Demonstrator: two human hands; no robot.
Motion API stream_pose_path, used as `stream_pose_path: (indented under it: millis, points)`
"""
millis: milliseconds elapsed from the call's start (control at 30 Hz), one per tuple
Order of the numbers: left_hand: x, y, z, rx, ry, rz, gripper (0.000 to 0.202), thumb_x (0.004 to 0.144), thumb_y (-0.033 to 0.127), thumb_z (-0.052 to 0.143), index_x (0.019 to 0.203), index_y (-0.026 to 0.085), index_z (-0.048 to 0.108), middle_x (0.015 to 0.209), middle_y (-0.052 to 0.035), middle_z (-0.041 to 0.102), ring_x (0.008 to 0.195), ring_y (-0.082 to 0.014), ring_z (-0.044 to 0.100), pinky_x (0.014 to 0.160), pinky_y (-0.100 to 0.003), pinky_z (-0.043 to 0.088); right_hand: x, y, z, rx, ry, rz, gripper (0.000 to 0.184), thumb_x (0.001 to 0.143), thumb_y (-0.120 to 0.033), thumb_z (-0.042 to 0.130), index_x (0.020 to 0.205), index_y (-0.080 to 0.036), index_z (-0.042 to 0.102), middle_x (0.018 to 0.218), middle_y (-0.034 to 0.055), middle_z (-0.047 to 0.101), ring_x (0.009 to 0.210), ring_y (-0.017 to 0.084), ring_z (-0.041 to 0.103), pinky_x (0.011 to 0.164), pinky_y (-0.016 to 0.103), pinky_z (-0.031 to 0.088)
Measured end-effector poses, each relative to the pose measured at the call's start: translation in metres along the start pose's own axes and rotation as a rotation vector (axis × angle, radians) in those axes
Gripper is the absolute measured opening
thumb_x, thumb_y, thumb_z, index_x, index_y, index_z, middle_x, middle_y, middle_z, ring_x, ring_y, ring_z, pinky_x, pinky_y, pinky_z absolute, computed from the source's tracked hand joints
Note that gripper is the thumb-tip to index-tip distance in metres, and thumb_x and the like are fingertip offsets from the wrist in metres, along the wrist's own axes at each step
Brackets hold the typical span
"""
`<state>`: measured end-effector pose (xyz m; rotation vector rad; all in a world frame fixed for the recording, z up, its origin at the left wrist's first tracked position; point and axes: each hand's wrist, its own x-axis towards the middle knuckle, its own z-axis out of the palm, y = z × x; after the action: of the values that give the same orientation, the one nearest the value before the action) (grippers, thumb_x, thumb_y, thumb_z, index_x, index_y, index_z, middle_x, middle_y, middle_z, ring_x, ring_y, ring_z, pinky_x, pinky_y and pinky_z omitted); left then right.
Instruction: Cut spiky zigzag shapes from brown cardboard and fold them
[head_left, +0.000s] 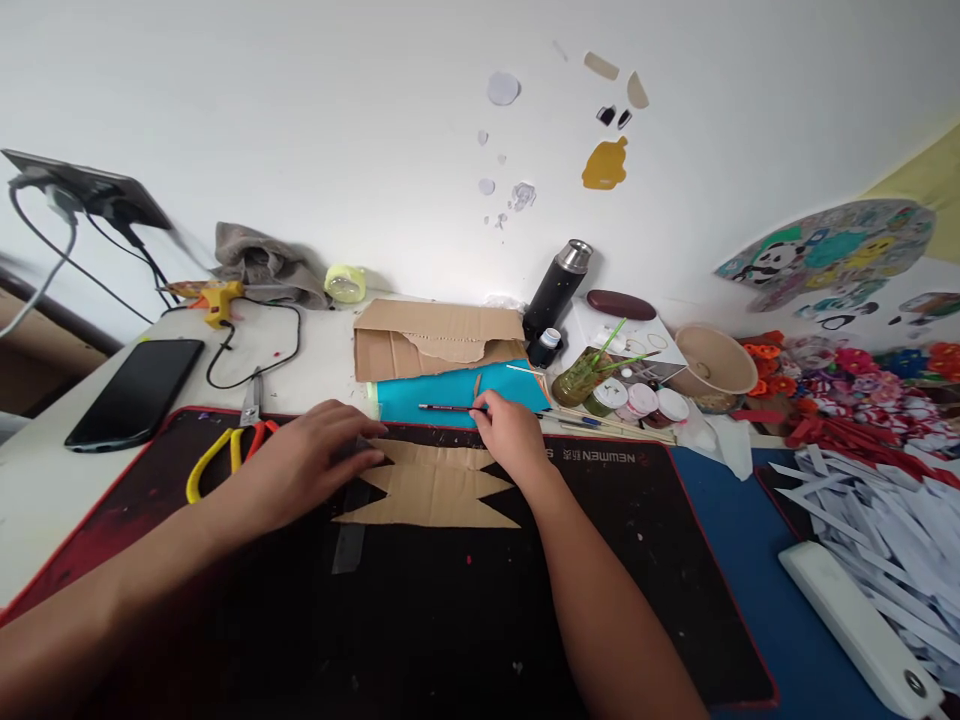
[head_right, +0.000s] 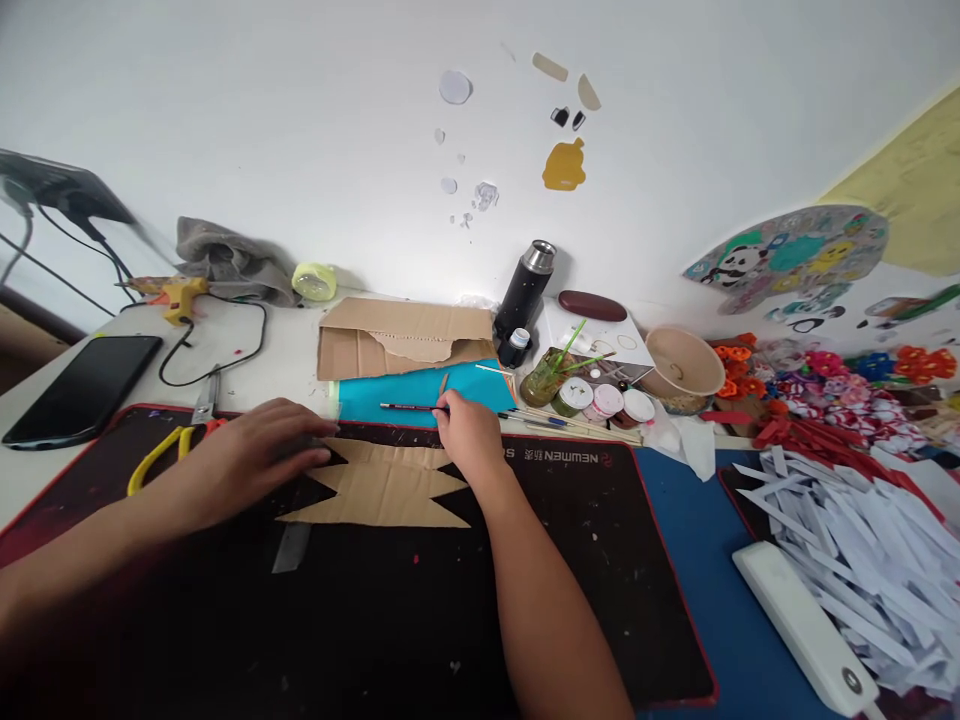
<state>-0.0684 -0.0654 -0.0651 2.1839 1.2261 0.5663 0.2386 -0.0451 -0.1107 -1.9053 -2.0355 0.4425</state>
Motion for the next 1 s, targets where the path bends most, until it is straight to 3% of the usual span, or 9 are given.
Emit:
stream_pose_path:
  millis: [67, 200, 400, 700, 767, 867, 1000]
  points:
    - [-0.009, 0.006, 0.011, 0.034, -0.08, 0.094, 0.046, 0.098, 0.062, 0.067, 0.129, 0.031, 0.08, 0.132, -0.0094, 0.078, 0.13, -0.0369, 0.064, 0.114, -0.047, 0.047, -0.001, 0.001, 0.0, 0.033, 0.037, -0.001, 0.012, 0.105, -0.029, 0.064, 0.11, -0.023, 0.074, 0.084, 0.005, 0.076, 0.076, 0.025, 0.067, 0.064, 0.032, 0.031]
    - [-0.018, 0.012, 0.037, 0.179, -0.183, 0.244, 0.075, 0.097, 0.066, 0.068, 0.163, 0.033, 0.053, 0.168, -0.0089, 0.054, 0.156, -0.0387, 0.044, 0.129, -0.053, 0.031, -0.003, 0.006, -0.001, 0.296, 0.211, 0.016, 0.019, 0.104, -0.038, 0.06, 0.108, -0.023, 0.071, 0.069, -0.0005, 0.066, 0.064, 0.021, 0.059, 0.062, 0.031, 0.033]
    - [-0.011, 0.006, 0.051, 0.363, -0.205, 0.318, 0.075, 0.104, 0.067, 0.056, 0.166, 0.026, 0.047, 0.169, -0.012, 0.053, 0.156, -0.0352, 0.047, 0.128, -0.053, 0.033, -0.003, 0.011, -0.001, 0.835, 0.402, 0.1, 0.029, 0.096, -0.051, 0.069, 0.102, -0.023, 0.067, 0.059, -0.0075, 0.051, 0.052, 0.015, 0.047, 0.054, 0.028, 0.036]
    - [0.009, -0.002, 0.036, 0.342, -0.148, 0.362, 0.084, 0.1, 0.074, 0.056, 0.168, 0.027, 0.042, 0.171, -0.012, 0.05, 0.157, -0.036, 0.045, 0.128, -0.054, 0.035, -0.002, 0.003, -0.013, 1.347, 0.343, 0.168, 0.04, 0.084, -0.056, 0.085, 0.097, -0.023, 0.066, 0.05, -0.0113, 0.046, 0.04, 0.009, 0.034, 0.039, 0.023, 0.023]
    - [0.011, -0.002, 0.025, 0.292, -0.049, 0.283, 0.08, 0.102, 0.074, 0.053, 0.164, 0.024, 0.048, 0.166, -0.0143, 0.055, 0.153, -0.0354, 0.05, 0.124, -0.052, 0.041, -0.002, 0.001, -0.017, 1.416, 0.32, 0.187, 0.041, 0.081, -0.055, 0.088, 0.094, -0.022, 0.067, 0.05, -0.0114, 0.045, 0.04, 0.007, 0.032, 0.038, 0.022, 0.022]
    - [0.01, -0.005, 0.005, 0.281, 0.113, 0.099, 0.063, 0.108, 0.067, 0.044, 0.141, 0.018, 0.067, 0.141, -0.0158, 0.072, 0.133, -0.0342, 0.064, 0.113, -0.05, 0.05, -0.004, -0.001, -0.023, 1.497, 0.28, 0.212, 0.044, 0.077, -0.055, 0.091, 0.091, -0.021, 0.068, 0.05, -0.0114, 0.044, 0.04, 0.006, 0.03, 0.038, 0.021, 0.021]
    - [0.001, -0.008, -0.007, 0.305, 0.107, -0.022, 0.054, 0.108, 0.064, 0.045, 0.124, 0.02, 0.073, 0.122, -0.0127, 0.075, 0.114, -0.034, 0.07, 0.102, -0.05, 0.055, -0.006, -0.004, -0.026, 1.577, 0.214, 0.218, 0.044, 0.077, -0.055, 0.092, 0.092, -0.019, 0.072, 0.05, -0.0114, 0.043, 0.04, 0.005, 0.031, 0.038, 0.02, 0.022]
